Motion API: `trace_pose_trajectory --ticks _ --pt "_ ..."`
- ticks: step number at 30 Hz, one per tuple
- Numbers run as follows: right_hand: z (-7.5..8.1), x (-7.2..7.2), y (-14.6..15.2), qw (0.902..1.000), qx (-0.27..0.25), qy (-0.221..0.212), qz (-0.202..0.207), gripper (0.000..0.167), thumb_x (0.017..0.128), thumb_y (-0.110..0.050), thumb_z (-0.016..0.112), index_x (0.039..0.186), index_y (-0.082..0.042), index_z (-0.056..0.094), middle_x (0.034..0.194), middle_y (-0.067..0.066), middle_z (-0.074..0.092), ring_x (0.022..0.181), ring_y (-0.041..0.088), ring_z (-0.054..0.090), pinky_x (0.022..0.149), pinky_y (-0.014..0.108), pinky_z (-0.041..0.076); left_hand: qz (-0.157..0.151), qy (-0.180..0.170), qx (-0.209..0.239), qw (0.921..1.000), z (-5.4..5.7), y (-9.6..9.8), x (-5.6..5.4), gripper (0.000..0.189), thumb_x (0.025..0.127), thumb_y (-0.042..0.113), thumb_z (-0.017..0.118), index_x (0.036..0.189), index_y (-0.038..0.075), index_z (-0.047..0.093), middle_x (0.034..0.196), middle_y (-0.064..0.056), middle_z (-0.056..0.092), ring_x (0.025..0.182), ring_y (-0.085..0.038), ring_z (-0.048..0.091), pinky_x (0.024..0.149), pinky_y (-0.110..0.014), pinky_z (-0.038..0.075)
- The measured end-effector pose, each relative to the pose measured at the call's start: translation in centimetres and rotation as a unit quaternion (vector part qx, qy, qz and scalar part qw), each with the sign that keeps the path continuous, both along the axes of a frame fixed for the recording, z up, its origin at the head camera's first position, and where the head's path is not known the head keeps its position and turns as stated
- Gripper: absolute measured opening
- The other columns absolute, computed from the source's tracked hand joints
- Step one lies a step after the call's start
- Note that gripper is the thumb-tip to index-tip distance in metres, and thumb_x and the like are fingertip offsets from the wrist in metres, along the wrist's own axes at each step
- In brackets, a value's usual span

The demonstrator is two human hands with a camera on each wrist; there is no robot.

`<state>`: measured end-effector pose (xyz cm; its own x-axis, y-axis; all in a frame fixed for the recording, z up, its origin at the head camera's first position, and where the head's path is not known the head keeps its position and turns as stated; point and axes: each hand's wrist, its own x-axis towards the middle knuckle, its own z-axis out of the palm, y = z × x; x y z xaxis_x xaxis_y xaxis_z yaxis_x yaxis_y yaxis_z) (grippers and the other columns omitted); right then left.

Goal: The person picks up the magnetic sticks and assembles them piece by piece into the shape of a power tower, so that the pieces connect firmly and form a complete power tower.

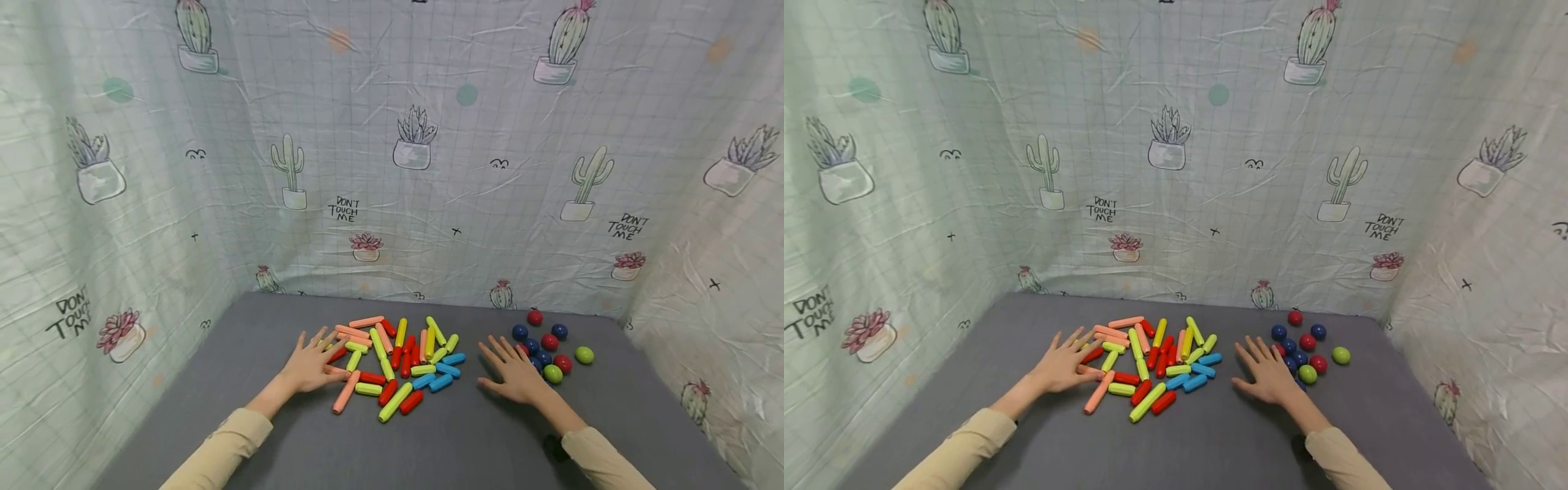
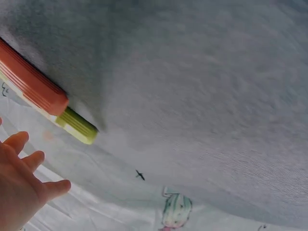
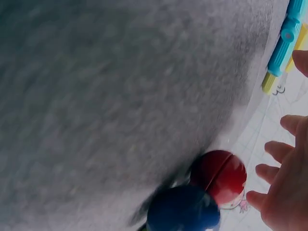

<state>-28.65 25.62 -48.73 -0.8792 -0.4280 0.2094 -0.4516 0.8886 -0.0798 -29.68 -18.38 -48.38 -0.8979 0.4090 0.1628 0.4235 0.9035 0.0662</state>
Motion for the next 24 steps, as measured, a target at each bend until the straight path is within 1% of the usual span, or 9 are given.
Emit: trace_pose_trajectory --ticks 3,7,9,14,18,24 --pt "0.0 0.1 0.6 0.9999 0.004 0.013 0.007 0.069 0.081 -0.050 0.055 0.136 -0.012 0.038 0.141 0.015 0.034 0.130 0.039 0.028 0.101 0.058 0.022 -0.010 -0.005 0.001 0.9999 0.1 0.6 0.2 0.075 0.078 0.067 0.043 0.139 0.025 0.031 0.144 -0.009 0.032 0.135 -0.033 0.022 0.101 -0.063 0.014" --pt "0.3 0.1 1.7 0.9995 0.010 0.028 0.012 0.065 0.080 -0.045 0.058 0.133 -0.011 0.042 0.139 0.015 0.038 0.129 0.039 0.030 0.100 0.058 0.023 -0.026 -0.019 0.005 0.9995 0.4 1.4 0.5 0.074 0.080 0.065 0.044 0.139 0.024 0.030 0.145 -0.007 0.030 0.135 -0.034 0.020 0.101 -0.064 0.013" --pt "0.5 0.1 2.2 0.9994 0.005 0.033 0.011 0.063 0.079 -0.042 0.061 0.132 -0.010 0.044 0.138 0.015 0.040 0.128 0.039 0.032 0.100 0.058 0.024 -0.032 -0.025 0.007 0.9991 0.6 1.9 0.6 0.073 0.080 0.064 0.043 0.139 0.025 0.030 0.146 -0.006 0.029 0.136 -0.034 0.020 0.101 -0.064 0.013" --pt "1.3 -0.1 3.6 0.9993 0.005 0.037 0.007 0.062 0.078 -0.040 0.063 0.129 -0.008 0.048 0.135 0.017 0.043 0.126 0.040 0.034 0.099 0.058 0.024 -0.055 -0.036 0.011 0.9978 0.4 3.1 1.0 0.070 0.081 0.064 0.041 0.139 0.027 0.030 0.147 -0.005 0.026 0.136 -0.033 0.019 0.102 -0.063 0.013" --pt "1.7 -0.5 4.5 0.9993 0.005 0.037 -0.002 0.061 0.078 -0.040 0.063 0.128 -0.007 0.049 0.131 0.019 0.046 0.124 0.040 0.037 0.098 0.059 0.026 -0.081 -0.034 0.017 0.9959 0.3 4.2 1.1 0.068 0.083 0.062 0.041 0.140 0.026 0.029 0.146 -0.006 0.028 0.136 -0.033 0.020 0.102 -0.062 0.013" --pt "2.1 -1.3 5.5 0.9992 0.001 0.033 -0.023 0.054 0.081 -0.036 0.061 0.125 -0.007 0.051 0.126 0.019 0.050 0.118 0.040 0.042 0.093 0.057 0.031 -0.103 -0.026 0.007 0.9943 1.1 5.8 1.2 0.065 0.084 0.059 0.042 0.139 0.025 0.032 0.145 -0.006 0.031 0.136 -0.032 0.020 0.102 -0.062 0.013"
